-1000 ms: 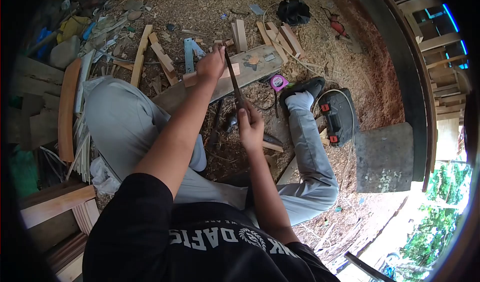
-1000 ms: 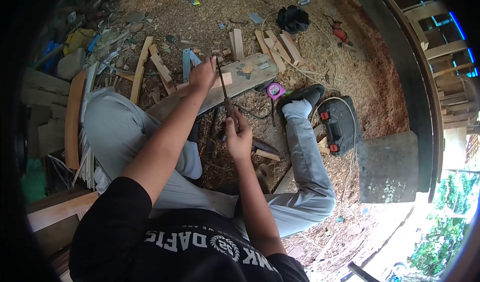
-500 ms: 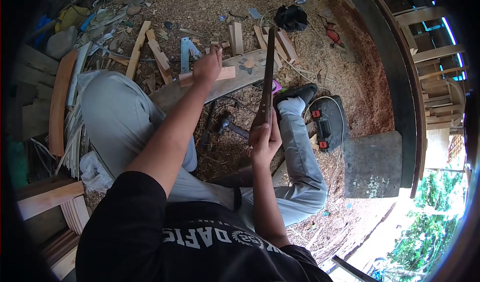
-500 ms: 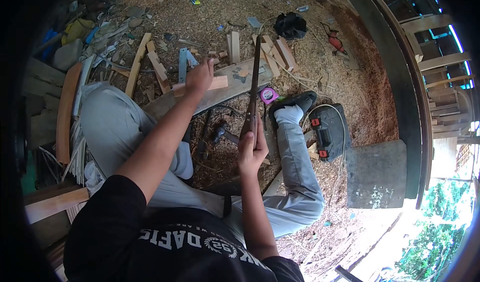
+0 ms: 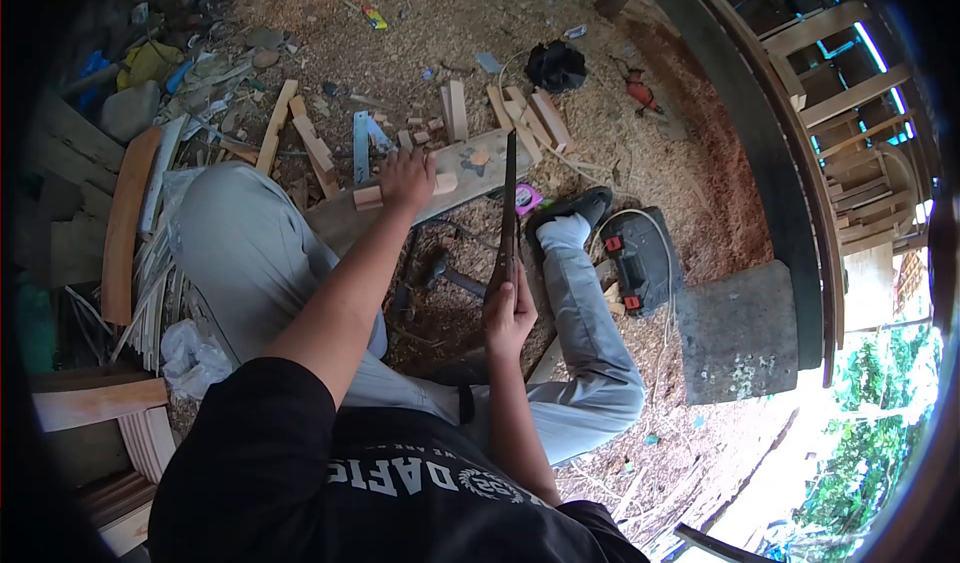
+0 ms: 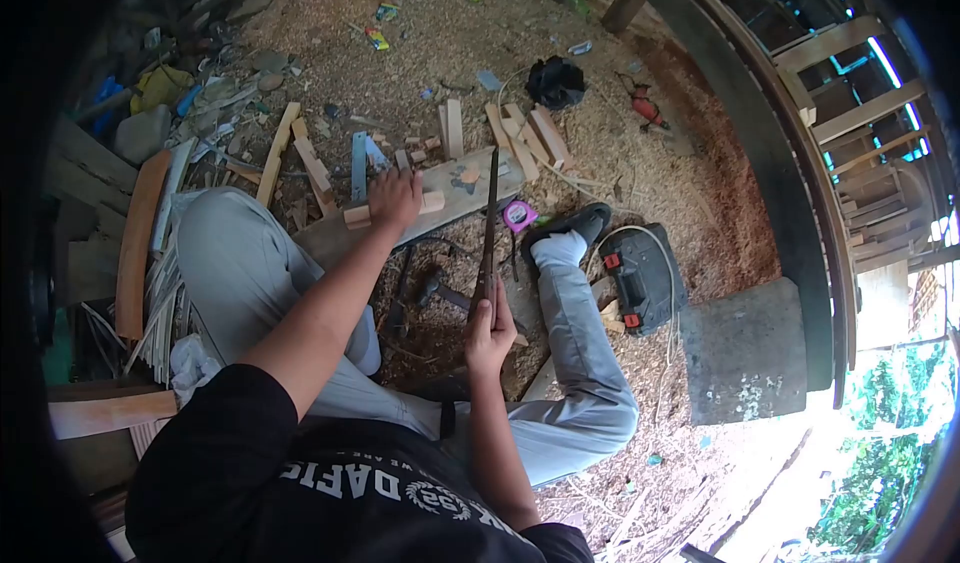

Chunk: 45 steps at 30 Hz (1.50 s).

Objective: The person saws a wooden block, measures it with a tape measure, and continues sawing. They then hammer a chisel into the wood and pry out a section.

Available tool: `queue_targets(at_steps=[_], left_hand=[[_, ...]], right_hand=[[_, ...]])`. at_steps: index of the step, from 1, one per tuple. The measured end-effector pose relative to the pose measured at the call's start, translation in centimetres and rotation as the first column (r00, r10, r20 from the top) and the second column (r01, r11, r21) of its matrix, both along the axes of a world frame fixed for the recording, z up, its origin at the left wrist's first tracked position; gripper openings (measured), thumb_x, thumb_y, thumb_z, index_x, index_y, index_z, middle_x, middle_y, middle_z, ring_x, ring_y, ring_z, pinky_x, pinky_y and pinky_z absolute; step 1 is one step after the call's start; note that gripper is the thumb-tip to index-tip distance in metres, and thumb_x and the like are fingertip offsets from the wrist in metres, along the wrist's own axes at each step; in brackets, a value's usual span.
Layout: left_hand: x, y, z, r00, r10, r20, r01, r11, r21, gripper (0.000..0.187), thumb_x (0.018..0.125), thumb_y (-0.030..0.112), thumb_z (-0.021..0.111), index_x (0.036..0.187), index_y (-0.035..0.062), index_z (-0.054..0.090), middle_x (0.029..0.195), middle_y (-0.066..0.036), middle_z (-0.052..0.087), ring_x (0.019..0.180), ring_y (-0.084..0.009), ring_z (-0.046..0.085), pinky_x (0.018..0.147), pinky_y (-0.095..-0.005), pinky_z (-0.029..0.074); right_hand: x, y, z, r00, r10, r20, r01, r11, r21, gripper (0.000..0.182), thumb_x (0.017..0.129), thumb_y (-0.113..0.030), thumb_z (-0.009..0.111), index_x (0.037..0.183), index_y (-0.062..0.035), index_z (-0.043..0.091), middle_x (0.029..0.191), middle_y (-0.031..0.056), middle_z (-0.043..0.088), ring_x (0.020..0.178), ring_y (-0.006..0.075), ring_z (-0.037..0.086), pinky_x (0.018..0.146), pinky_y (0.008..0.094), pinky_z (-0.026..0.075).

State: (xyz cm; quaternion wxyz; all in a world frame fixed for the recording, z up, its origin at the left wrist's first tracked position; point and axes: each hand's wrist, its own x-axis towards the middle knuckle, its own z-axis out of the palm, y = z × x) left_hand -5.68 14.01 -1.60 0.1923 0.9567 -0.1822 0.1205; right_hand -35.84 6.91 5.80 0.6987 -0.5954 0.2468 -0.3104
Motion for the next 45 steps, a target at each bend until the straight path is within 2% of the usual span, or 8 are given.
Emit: queue_targets(at_steps=[2, 6, 12, 15, 21, 33, 36, 45], left_hand=[[-0.4, 0.2, 0.7, 0.999, -0.014, -0.042, 0.015, 1.000, 0.024, 0.049, 0.110, 0.049, 0.044, 0.113, 0.0083, 0.070, 0.118, -0.016, 0.070, 0.118, -0.0352, 0.062, 0.099, -0.0562, 0.047], [0.2, 1.5, 4.5, 0.908, -0.154, -0.390, 0.168, 0.986, 0.004, 0.056, 0.106, 0.056, 0.049, 0.125, 0.0066, 0.066, 0.129, -0.017, 0.069, 0.122, -0.0368, 0.063, 0.106, -0.0581, 0.046], [0.2, 4.9, 3.4, 0.863, -0.426, -0.271, 0.456, 0.888, 0.056, 0.042, 0.102, 0.049, 0.063, 0.117, 0.0094, 0.067, 0.117, -0.015, 0.069, 0.117, -0.0355, 0.066, 0.097, -0.0552, 0.052], [-1.3, 4.3, 2.0, 0.879, -0.474, -0.056, 0.471, 0.880, -0.062, 0.034, 0.101, 0.042, 0.068, 0.113, 0.0100, 0.067, 0.114, -0.014, 0.067, 0.115, -0.0354, 0.068, 0.094, -0.0522, 0.054], [-0.5, -2.4, 0.2, 0.910, -0.410, 0.060, 0.413, 0.909, -0.054, 0.029, 0.099, 0.036, 0.070, 0.105, 0.0077, 0.067, 0.110, -0.013, 0.066, 0.109, -0.0354, 0.067, 0.090, -0.0509, 0.056], [1.4, -5.7, 1.2, 0.862, -0.499, 0.088, 0.502, 0.865, -0.017, 0.035, 0.099, 0.043, 0.068, 0.114, 0.0112, 0.070, 0.114, -0.008, 0.070, 0.110, -0.0308, 0.070, 0.090, -0.0462, 0.060], [1.8, -6.0, 1.6, 0.859, -0.507, 0.074, 0.511, 0.859, -0.038, 0.035, 0.099, 0.042, 0.068, 0.115, 0.0104, 0.068, 0.115, -0.009, 0.069, 0.111, -0.0319, 0.070, 0.093, -0.0467, 0.059], [3.2, -6.5, 1.5, 0.831, -0.556, -0.025, 0.547, 0.824, -0.146, 0.034, 0.102, 0.042, 0.065, 0.109, 0.0088, 0.067, 0.116, -0.015, 0.069, 0.111, -0.0365, 0.069, 0.093, -0.0508, 0.058]], right_hand=[[-0.9, 0.2, 0.0, 1.000, 0.008, -0.027, -0.006, 0.999, 0.050, 0.054, 0.111, -0.020, 0.060, 0.158, 0.0031, 0.047, 0.107, -0.0024, 0.068, 0.065, 0.0001, 0.046, 0.056, 0.0181, 0.036], [-2.6, 0.7, 0.7, 0.999, -0.052, -0.012, 0.051, 0.997, -0.052, 0.054, 0.111, -0.021, 0.061, 0.159, 0.0010, 0.049, 0.100, -0.0048, 0.067, 0.061, -0.0003, 0.043, 0.053, 0.0183, 0.033], [-3.8, 1.8, 3.8, 0.995, -0.095, -0.016, 0.095, 0.995, -0.017, 0.055, 0.111, -0.024, 0.062, 0.159, 0.0007, 0.048, 0.086, -0.0060, 0.060, 0.057, 0.0005, 0.042, 0.051, 0.0194, 0.032], [-4.2, 2.4, 5.6, 0.997, -0.077, 0.029, 0.078, 0.996, -0.049, 0.057, 0.111, -0.027, 0.062, 0.158, 0.0005, 0.048, 0.082, -0.0060, 0.057, 0.056, 0.0012, 0.042, 0.049, 0.0203, 0.032], [-4.4, 4.2, 5.9, 0.999, -0.034, 0.025, 0.037, 0.995, -0.096, 0.055, 0.112, -0.030, 0.059, 0.157, 0.0002, 0.050, 0.068, -0.0068, 0.051, 0.051, 0.0018, 0.039, 0.048, 0.0217, 0.030], [-3.7, 5.9, 7.1, 0.994, 0.109, -0.022, -0.110, 0.994, 0.000, 0.058, 0.111, -0.025, 0.062, 0.161, 0.0000, 0.046, 0.078, -0.0080, 0.054, 0.057, 0.0001, 0.042, 0.052, 0.0190, 0.032], [-3.0, 5.8, 7.7, 1.000, 0.018, -0.026, -0.020, 0.997, -0.079, 0.061, 0.113, -0.036, 0.057, 0.159, 0.0016, 0.046, 0.063, -0.0068, 0.049, 0.050, 0.0014, 0.036, 0.048, 0.0226, 0.027], [-2.8, 5.4, 8.9, 0.994, -0.098, -0.041, 0.096, 0.994, -0.059, 0.057, 0.113, -0.029, 0.055, 0.158, 0.0037, 0.047, 0.061, -0.0078, 0.042, 0.050, 0.0022, 0.034, 0.047, 0.0232, 0.025]])
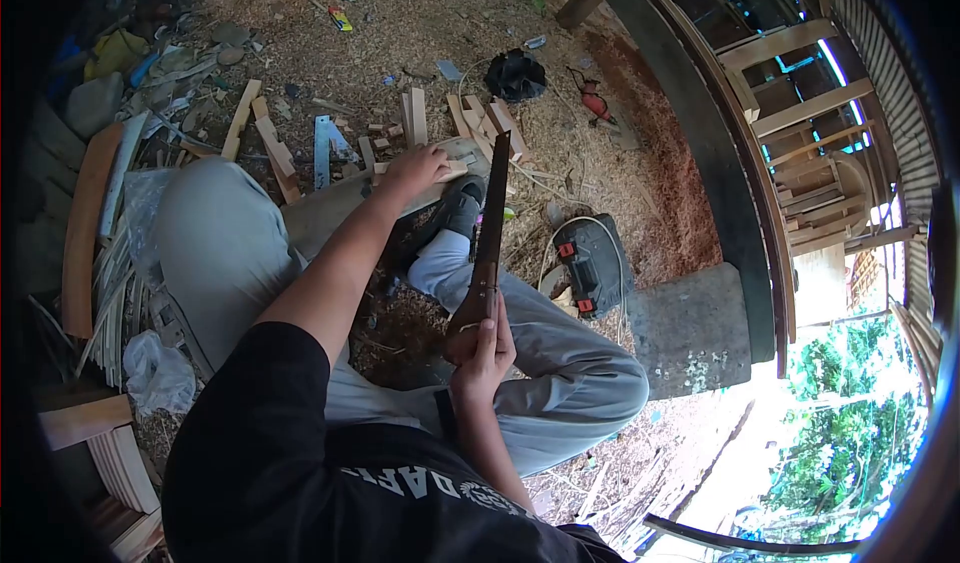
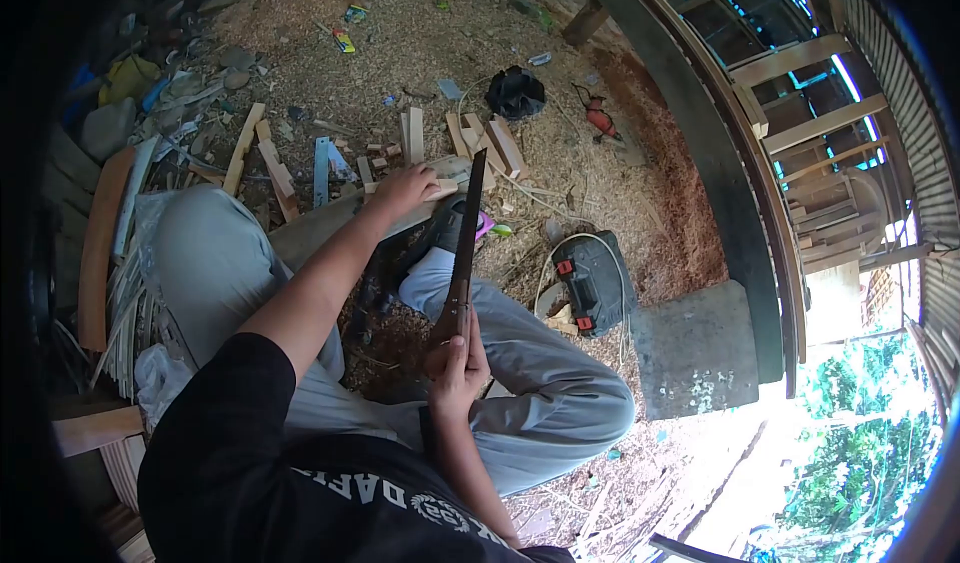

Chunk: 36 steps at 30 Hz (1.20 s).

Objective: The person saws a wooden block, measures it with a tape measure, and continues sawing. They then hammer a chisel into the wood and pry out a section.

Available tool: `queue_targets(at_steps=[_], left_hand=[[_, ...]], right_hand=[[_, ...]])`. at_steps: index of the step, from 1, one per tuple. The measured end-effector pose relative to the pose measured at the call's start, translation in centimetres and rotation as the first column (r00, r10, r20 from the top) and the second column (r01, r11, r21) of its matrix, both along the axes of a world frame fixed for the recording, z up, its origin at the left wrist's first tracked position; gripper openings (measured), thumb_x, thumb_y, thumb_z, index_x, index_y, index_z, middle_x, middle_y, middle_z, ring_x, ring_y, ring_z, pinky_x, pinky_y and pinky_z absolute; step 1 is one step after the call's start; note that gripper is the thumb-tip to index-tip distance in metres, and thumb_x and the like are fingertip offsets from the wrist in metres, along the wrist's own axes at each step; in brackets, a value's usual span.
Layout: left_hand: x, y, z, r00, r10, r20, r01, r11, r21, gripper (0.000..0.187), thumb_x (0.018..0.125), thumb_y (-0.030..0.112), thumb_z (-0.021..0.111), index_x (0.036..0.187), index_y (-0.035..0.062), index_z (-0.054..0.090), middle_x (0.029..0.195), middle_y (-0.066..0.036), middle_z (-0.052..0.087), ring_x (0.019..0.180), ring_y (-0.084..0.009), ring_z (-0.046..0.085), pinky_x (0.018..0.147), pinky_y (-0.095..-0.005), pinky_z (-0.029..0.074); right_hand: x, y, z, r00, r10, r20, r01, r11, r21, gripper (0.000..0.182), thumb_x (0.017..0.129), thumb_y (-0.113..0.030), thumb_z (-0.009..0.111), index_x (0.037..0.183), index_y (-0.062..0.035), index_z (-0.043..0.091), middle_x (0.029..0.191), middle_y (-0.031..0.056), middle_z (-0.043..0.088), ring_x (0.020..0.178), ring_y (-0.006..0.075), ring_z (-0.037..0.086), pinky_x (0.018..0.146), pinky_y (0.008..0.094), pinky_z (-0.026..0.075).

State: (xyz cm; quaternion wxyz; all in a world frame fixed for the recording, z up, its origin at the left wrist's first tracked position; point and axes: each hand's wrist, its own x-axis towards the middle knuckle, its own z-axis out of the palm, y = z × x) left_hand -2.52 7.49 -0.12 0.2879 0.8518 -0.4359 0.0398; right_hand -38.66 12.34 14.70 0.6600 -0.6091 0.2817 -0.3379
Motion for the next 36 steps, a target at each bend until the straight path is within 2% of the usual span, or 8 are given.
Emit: queue_targets(at_steps=[11, 14, 18, 21, 22, 24, 28, 36], left_hand=[[3.0, -1.3, -1.7, 0.998, -0.037, 0.048, 0.037, 0.999, -0.002, 0.042, 0.108, 0.045, 0.056, 0.110, 0.0063, 0.072, 0.112, -0.018, 0.072, 0.105, -0.0373, 0.072, 0.088, -0.0513, 0.060], [3.3, -1.8, -0.8, 0.994, -0.064, -0.084, 0.073, 0.990, 0.118, 0.045, 0.111, 0.044, 0.049, 0.114, 0.0047, 0.070, 0.110, -0.021, 0.072, 0.105, -0.0377, 0.071, 0.091, -0.0507, 0.057], [1.7, -1.5, 1.6, 0.990, 0.134, -0.038, -0.124, 0.973, 0.193, 0.054, 0.113, 0.042, 0.040, 0.097, 0.0041, 0.075, 0.094, -0.021, 0.076, 0.090, -0.0389, 0.074, 0.082, -0.0527, 0.060], [1.9, -2.0, 0.8, 0.980, 0.192, -0.051, -0.177, 0.959, 0.223, 0.058, 0.112, 0.041, 0.040, 0.084, 0.0056, 0.077, 0.083, -0.019, 0.076, 0.080, -0.0393, 0.075, 0.076, -0.0542, 0.061], [1.9, -2.0, 0.5, 0.978, 0.207, -0.033, -0.197, 0.961, 0.193, 0.060, 0.111, 0.040, 0.040, 0.078, 0.0067, 0.077, 0.079, -0.018, 0.076, 0.076, -0.0390, 0.075, 0.073, -0.0547, 0.061], [2.1, -2.1, 0.5, 0.978, 0.205, -0.040, -0.191, 0.956, 0.223, 0.061, 0.111, 0.040, 0.040, 0.078, 0.0061, 0.077, 0.081, -0.019, 0.076, 0.077, -0.0385, 0.075, 0.073, -0.0542, 0.061], [2.1, -2.2, 0.5, 0.972, 0.233, -0.031, -0.217, 0.940, 0.264, 0.062, 0.111, 0.040, 0.041, 0.074, 0.0060, 0.077, 0.079, -0.019, 0.076, 0.076, -0.0365, 0.076, 0.071, -0.0518, 0.062], [1.3, -2.2, -0.2, 0.965, 0.248, 0.083, -0.261, 0.939, 0.224, 0.057, 0.109, 0.044, 0.047, 0.079, 0.0074, 0.079, 0.083, -0.016, 0.077, 0.077, -0.0332, 0.077, 0.070, -0.0470, 0.063]], right_hand=[[0.1, -0.9, -1.0, 1.000, 0.011, 0.017, -0.012, 0.998, 0.054, 0.058, 0.112, -0.028, 0.057, 0.159, 0.0041, 0.046, 0.061, -0.0061, 0.045, 0.049, 0.0029, 0.037, 0.046, 0.0239, 0.027], [0.2, -1.5, 0.3, 0.997, 0.067, 0.023, -0.069, 0.992, 0.106, 0.059, 0.110, -0.028, 0.060, 0.158, 0.0043, 0.046, 0.067, -0.0050, 0.053, 0.053, 0.0026, 0.040, 0.048, 0.0228, 0.031], [0.4, -3.5, 1.3, 0.988, 0.137, -0.076, -0.128, 0.986, 0.109, 0.063, 0.107, -0.020, 0.066, 0.162, 0.0007, 0.042, 0.094, -0.0008, 0.065, 0.062, 0.0026, 0.049, 0.055, 0.0207, 0.039], [1.2, -5.5, 1.9, 0.957, 0.182, -0.227, -0.169, 0.983, 0.074, 0.066, 0.105, -0.015, 0.066, 0.162, 0.0062, 0.039, 0.140, 0.0112, 0.065, 0.103, 0.0074, 0.061, 0.088, 0.0220, 0.048], [1.8, -6.2, 1.7, 0.962, 0.167, -0.217, -0.158, 0.986, 0.059, 0.065, 0.104, -0.013, 0.065, 0.160, 0.0081, 0.040, 0.140, 0.0115, 0.065, 0.108, 0.0085, 0.060, 0.094, 0.0229, 0.048], [3.1, -7.7, 2.8, 0.957, 0.185, -0.224, -0.200, 0.979, -0.044, 0.063, 0.105, -0.015, 0.065, 0.159, 0.0071, 0.041, 0.128, 0.0101, 0.069, 0.098, 0.0069, 0.062, 0.085, 0.0217, 0.049], [6.4, -9.6, 5.2, 0.941, 0.219, -0.260, -0.221, 0.975, 0.022, 0.055, 0.108, -0.017, 0.064, 0.155, 0.0063, 0.048, 0.096, 0.0007, 0.069, 0.076, 0.0038, 0.057, 0.065, 0.0213, 0.046], [10.2, -10.9, 4.0, 0.963, 0.179, -0.200, -0.194, 0.979, -0.058, 0.047, 0.109, -0.016, 0.063, 0.149, 0.0078, 0.054, 0.100, 0.0014, 0.069, 0.077, 0.0045, 0.057, 0.065, 0.0220, 0.047]])
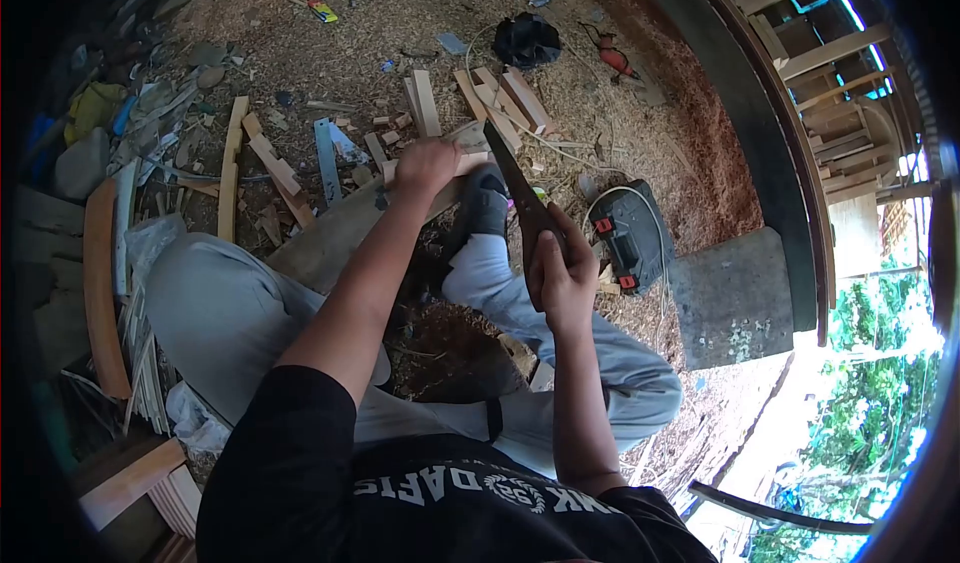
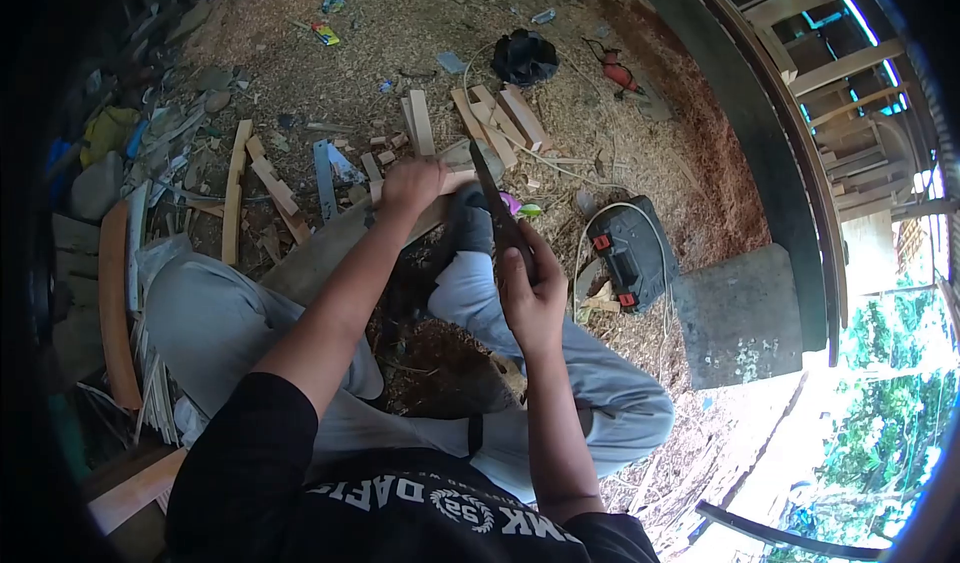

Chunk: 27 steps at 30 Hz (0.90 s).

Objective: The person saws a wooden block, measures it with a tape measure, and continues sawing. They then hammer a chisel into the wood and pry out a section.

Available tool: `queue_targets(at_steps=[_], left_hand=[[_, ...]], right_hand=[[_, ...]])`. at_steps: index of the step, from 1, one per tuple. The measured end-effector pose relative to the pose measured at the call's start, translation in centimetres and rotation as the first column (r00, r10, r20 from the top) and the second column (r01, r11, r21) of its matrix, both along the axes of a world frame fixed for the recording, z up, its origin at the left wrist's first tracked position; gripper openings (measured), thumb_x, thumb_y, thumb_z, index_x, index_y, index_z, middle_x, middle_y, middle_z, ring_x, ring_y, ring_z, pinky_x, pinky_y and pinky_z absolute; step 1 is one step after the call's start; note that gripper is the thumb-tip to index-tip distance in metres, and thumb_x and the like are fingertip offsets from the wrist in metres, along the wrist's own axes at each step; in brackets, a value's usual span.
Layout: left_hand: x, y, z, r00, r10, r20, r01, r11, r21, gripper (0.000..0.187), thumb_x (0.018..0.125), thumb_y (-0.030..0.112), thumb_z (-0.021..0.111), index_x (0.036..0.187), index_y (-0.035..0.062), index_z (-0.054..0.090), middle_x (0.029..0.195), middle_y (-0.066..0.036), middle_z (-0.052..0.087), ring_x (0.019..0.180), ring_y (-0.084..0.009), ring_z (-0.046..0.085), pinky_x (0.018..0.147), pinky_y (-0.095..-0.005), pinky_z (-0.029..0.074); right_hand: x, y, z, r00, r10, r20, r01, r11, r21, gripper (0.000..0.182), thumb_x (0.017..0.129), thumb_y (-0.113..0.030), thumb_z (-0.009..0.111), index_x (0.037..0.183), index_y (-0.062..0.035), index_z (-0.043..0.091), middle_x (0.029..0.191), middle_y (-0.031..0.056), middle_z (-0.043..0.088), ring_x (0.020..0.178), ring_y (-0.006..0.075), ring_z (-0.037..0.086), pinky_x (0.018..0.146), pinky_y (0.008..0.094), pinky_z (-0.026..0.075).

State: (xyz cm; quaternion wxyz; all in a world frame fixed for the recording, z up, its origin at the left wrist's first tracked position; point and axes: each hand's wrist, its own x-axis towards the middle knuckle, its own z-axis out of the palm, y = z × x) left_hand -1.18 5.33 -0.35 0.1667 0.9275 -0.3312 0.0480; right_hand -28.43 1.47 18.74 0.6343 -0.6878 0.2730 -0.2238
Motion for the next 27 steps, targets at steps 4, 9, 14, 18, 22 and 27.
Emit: queue_targets(at_steps=[4, 9, 14, 18, 22, 27], left_hand=[[-0.2, 0.0, 0.0, 0.999, 0.039, 0.011, -0.039, 0.998, -0.048, 0.055, 0.109, 0.043, 0.047, 0.083, 0.0071, 0.079, 0.084, -0.015, 0.077, 0.078, -0.0333, 0.077, 0.071, -0.0470, 0.063], [-0.4, -2.0, 0.6, 0.995, -0.094, -0.031, 0.094, 0.996, -0.002, 0.052, 0.109, 0.042, 0.048, 0.084, 0.0084, 0.078, 0.087, -0.015, 0.077, 0.082, -0.0327, 0.076, 0.074, -0.0472, 0.063], [-2.2, -5.7, -0.4, 0.973, -0.096, 0.211, 0.107, 0.993, -0.043, 0.039, 0.108, 0.039, 0.053, 0.095, 0.0099, 0.075, 0.094, -0.012, 0.075, 0.096, -0.0301, 0.074, 0.078, -0.0464, 0.061], [-1.1, -5.4, -0.8, 0.966, -0.063, 0.252, 0.096, 0.988, -0.119, 0.028, 0.107, 0.037, 0.058, 0.104, 0.0096, 0.064, 0.096, -0.010, 0.072, 0.096, -0.0295, 0.073, 0.074, -0.0457, 0.059], [-0.9, -3.3, -0.3, 0.976, -0.111, 0.189, 0.123, 0.991, -0.051, 0.032, 0.109, 0.038, 0.056, 0.101, 0.0094, 0.067, 0.093, -0.013, 0.073, 0.083, -0.0335, 0.074, 0.073, -0.0461, 0.060], [-1.5, 3.3, -0.7, 0.998, -0.035, 0.053, 0.037, 0.998, -0.048, 0.042, 0.111, 0.038, 0.051, 0.096, 0.0045, 0.070, 0.095, -0.019, 0.074, 0.090, -0.0383, 0.073, 0.078, -0.0508, 0.061]], right_hand=[[0.1, 0.3, 0.9, 1.000, -0.002, -0.002, 0.002, 1.000, 0.027, 0.046, 0.109, -0.014, 0.062, 0.149, 0.0078, 0.054, 0.097, 0.0009, 0.069, 0.072, 0.0025, 0.055, 0.061, 0.0198, 0.043], [-1.7, -0.2, 0.4, 0.995, -0.091, 0.048, 0.087, 0.993, 0.083, 0.043, 0.109, -0.010, 0.060, 0.149, 0.0063, 0.055, 0.095, 0.0008, 0.069, 0.065, 0.0001, 0.052, 0.055, 0.0179, 0.040], [-4.2, -1.8, 0.7, 0.984, -0.157, 0.086, 0.143, 0.979, 0.146, 0.042, 0.110, -0.009, 0.058, 0.150, 0.0049, 0.054, 0.094, -0.0004, 0.068, 0.062, -0.0005, 0.048, 0.053, 0.0179, 0.037], [-6.8, -3.2, 0.9, 0.978, -0.193, 0.072, 0.186, 0.978, 0.094, 0.043, 0.110, -0.010, 0.060, 0.150, 0.0044, 0.054, 0.097, -0.0011, 0.068, 0.063, -0.0005, 0.047, 0.054, 0.0182, 0.036], [-8.8, -3.3, -0.5, 0.966, -0.235, 0.105, 0.232, 0.972, 0.048, 0.044, 0.110, -0.013, 0.061, 0.151, 0.0026, 0.054, 0.105, -0.0005, 0.069, 0.067, -0.0009, 0.047, 0.056, 0.0187, 0.036], [-10.5, -1.4, -1.1, 0.989, -0.145, 0.019, 0.136, 0.959, 0.249, 0.047, 0.109, -0.011, 0.061, 0.152, 0.0049, 0.052, 0.126, 0.0075, 0.070, 0.097, 0.0052, 0.063, 0.082, 0.0201, 0.049]])
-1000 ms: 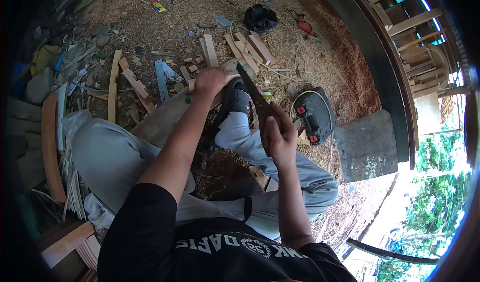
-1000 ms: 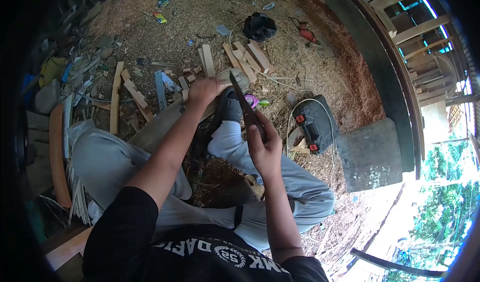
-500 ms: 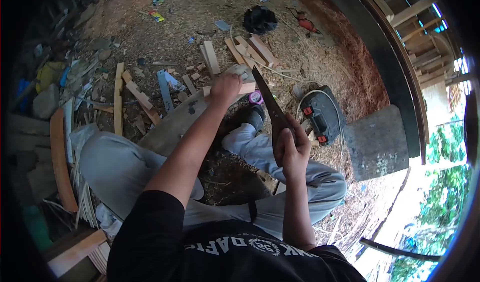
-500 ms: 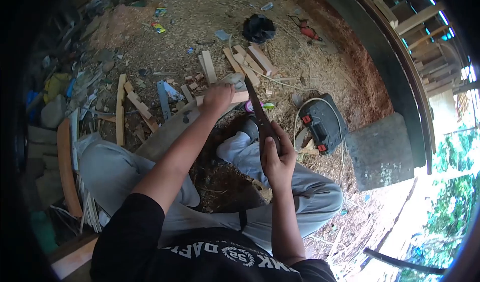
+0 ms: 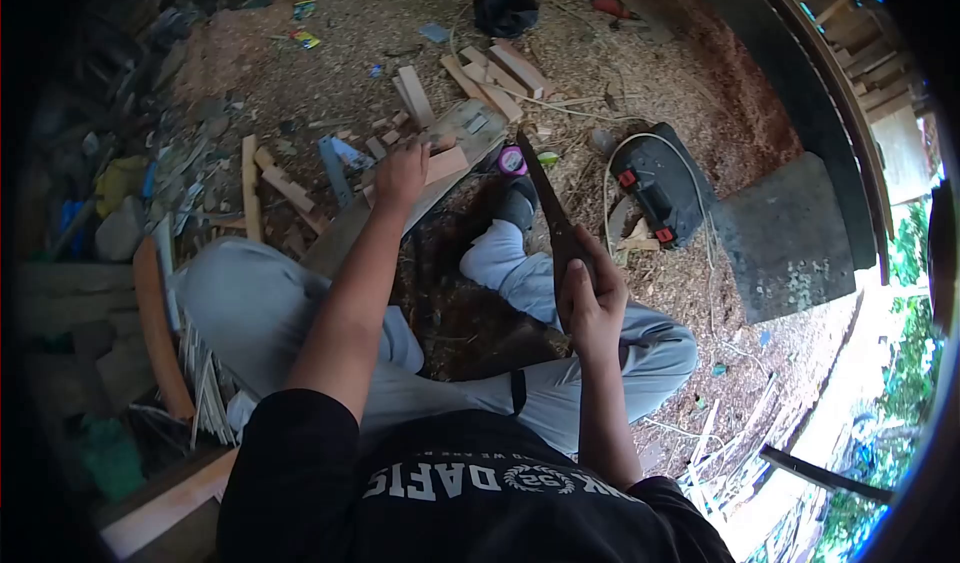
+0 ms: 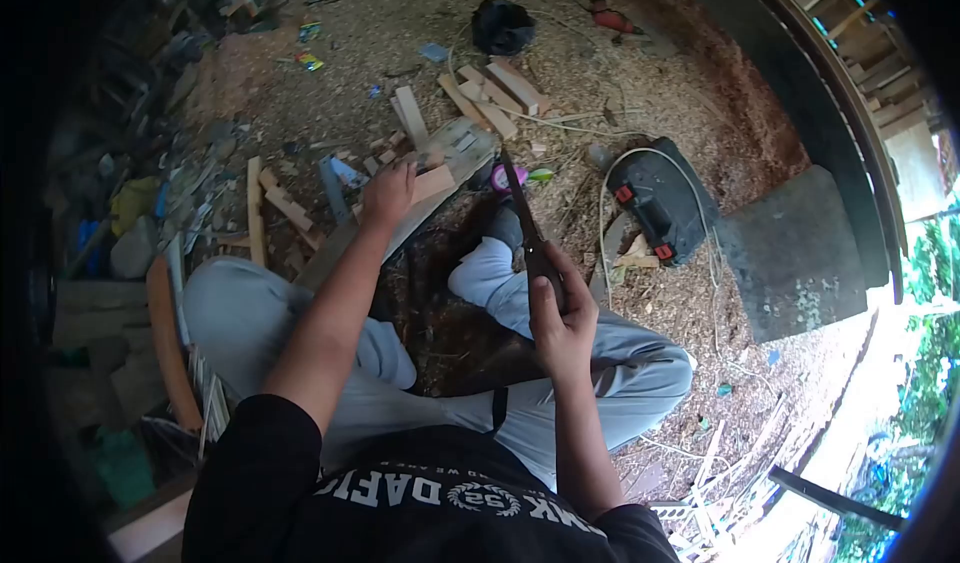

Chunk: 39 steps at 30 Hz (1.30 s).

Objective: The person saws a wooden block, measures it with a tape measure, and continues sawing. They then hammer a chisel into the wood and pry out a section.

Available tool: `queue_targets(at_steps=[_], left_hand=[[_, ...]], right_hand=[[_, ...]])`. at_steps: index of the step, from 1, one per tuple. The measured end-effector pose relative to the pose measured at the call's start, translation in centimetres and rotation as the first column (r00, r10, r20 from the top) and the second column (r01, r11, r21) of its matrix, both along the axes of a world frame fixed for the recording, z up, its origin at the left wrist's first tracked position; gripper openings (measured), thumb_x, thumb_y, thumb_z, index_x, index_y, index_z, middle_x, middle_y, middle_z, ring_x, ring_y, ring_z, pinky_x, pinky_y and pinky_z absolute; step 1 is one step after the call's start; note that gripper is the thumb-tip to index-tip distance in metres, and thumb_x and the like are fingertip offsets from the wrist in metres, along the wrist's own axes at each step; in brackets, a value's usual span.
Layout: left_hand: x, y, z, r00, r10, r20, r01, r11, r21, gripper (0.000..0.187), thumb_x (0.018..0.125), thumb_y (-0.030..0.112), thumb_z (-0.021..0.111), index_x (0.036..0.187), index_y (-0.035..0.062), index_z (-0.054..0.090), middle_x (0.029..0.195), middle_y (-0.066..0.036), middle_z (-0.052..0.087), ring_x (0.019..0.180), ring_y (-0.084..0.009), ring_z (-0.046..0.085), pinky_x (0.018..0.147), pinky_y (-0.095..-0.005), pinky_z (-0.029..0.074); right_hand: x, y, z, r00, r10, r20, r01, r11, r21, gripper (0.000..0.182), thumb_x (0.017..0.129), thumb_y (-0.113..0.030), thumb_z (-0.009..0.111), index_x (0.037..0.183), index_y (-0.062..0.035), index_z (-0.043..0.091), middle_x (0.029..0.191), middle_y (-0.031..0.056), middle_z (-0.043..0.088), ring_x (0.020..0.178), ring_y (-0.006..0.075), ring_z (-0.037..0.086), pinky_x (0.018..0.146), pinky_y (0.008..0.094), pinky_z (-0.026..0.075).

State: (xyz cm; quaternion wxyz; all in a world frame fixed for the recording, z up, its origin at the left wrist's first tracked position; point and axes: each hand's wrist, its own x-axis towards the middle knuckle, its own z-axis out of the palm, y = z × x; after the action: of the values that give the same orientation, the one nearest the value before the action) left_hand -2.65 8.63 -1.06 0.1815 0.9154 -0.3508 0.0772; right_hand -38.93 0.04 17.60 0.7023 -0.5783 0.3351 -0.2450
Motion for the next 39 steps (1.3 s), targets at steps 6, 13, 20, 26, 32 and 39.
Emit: queue_targets(at_steps=[6, 13, 20, 26, 32, 39], left_hand=[[-0.5, 8.2, -0.8, 0.981, 0.176, 0.085, -0.171, 0.984, -0.056, 0.041, 0.111, 0.038, 0.050, 0.100, 0.0042, 0.071, 0.096, -0.018, 0.074, 0.095, -0.0387, 0.071, 0.081, -0.0523, 0.060], [-3.2, 10.0, 0.3, 0.949, 0.296, 0.107, -0.297, 0.955, -0.002, 0.037, 0.107, 0.043, 0.059, 0.098, 0.0073, 0.065, 0.096, -0.014, 0.072, 0.095, -0.0355, 0.069, 0.081, -0.0494, 0.059], [-5.4, 5.4, 0.0, 0.946, 0.218, 0.239, -0.212, 0.976, -0.051, 0.033, 0.105, 0.042, 0.061, 0.103, 0.0087, 0.058, 0.098, -0.012, 0.066, 0.097, -0.0339, 0.066, 0.085, -0.0490, 0.054], [-4.2, 1.7, -0.8, 0.963, 0.103, 0.250, -0.090, 0.994, -0.064, 0.030, 0.103, 0.039, 0.063, 0.103, 0.0091, 0.058, 0.098, -0.011, 0.066, 0.096, -0.0313, 0.066, 0.086, -0.0468, 0.053], [-2.1, -1.3, -0.8, 0.948, 0.088, 0.305, -0.069, 0.995, -0.074, 0.026, 0.101, 0.035, 0.064, 0.099, 0.0096, 0.059, 0.096, -0.010, 0.068, 0.093, -0.0297, 0.068, 0.083, -0.0467, 0.054], [-1.1, -4.6, -1.2, 0.937, 0.105, 0.334, -0.078, 0.992, -0.096, 0.023, 0.098, 0.032, 0.065, 0.098, 0.0096, 0.058, 0.091, -0.010, 0.066, 0.089, -0.0307, 0.067, 0.081, -0.0480, 0.055]], right_hand=[[1.1, 3.4, -1.4, 0.986, 0.139, 0.090, -0.135, 0.990, -0.050, 0.048, 0.108, -0.009, 0.061, 0.153, 0.0055, 0.051, 0.130, 0.0085, 0.069, 0.112, 0.0091, 0.061, 0.099, 0.0240, 0.046], [0.5, 5.7, 0.1, 0.953, 0.303, -0.024, -0.303, 0.945, -0.121, 0.049, 0.108, -0.012, 0.063, 0.153, 0.0046, 0.051, 0.112, 0.0046, 0.072, 0.093, 0.0050, 0.060, 0.083, 0.0218, 0.048], [-0.2, 6.0, -2.1, 0.979, 0.201, 0.009, -0.198, 0.969, -0.150, 0.053, 0.108, -0.014, 0.064, 0.155, 0.0041, 0.049, 0.107, 0.0026, 0.071, 0.086, 0.0045, 0.059, 0.075, 0.0201, 0.047], [1.3, 4.9, -2.9, 0.996, 0.092, 0.018, -0.084, 0.960, -0.267, 0.055, 0.107, -0.012, 0.064, 0.157, 0.0046, 0.047, 0.105, 0.0034, 0.072, 0.082, 0.0032, 0.058, 0.073, 0.0189, 0.047], [6.0, 2.0, -7.2, 0.994, -0.002, 0.105, 0.024, 0.979, -0.204, 0.047, 0.106, -0.014, 0.067, 0.145, 0.0112, 0.058, 0.118, 0.0078, 0.074, 0.096, 0.0054, 0.064, 0.083, 0.0209, 0.051], [8.9, 1.2, -6.6, 0.989, -0.046, 0.137, 0.058, 0.994, -0.088, 0.046, 0.106, -0.013, 0.067, 0.145, 0.0103, 0.058, 0.117, 0.0060, 0.074, 0.093, 0.0041, 0.063, 0.080, 0.0195, 0.050]])
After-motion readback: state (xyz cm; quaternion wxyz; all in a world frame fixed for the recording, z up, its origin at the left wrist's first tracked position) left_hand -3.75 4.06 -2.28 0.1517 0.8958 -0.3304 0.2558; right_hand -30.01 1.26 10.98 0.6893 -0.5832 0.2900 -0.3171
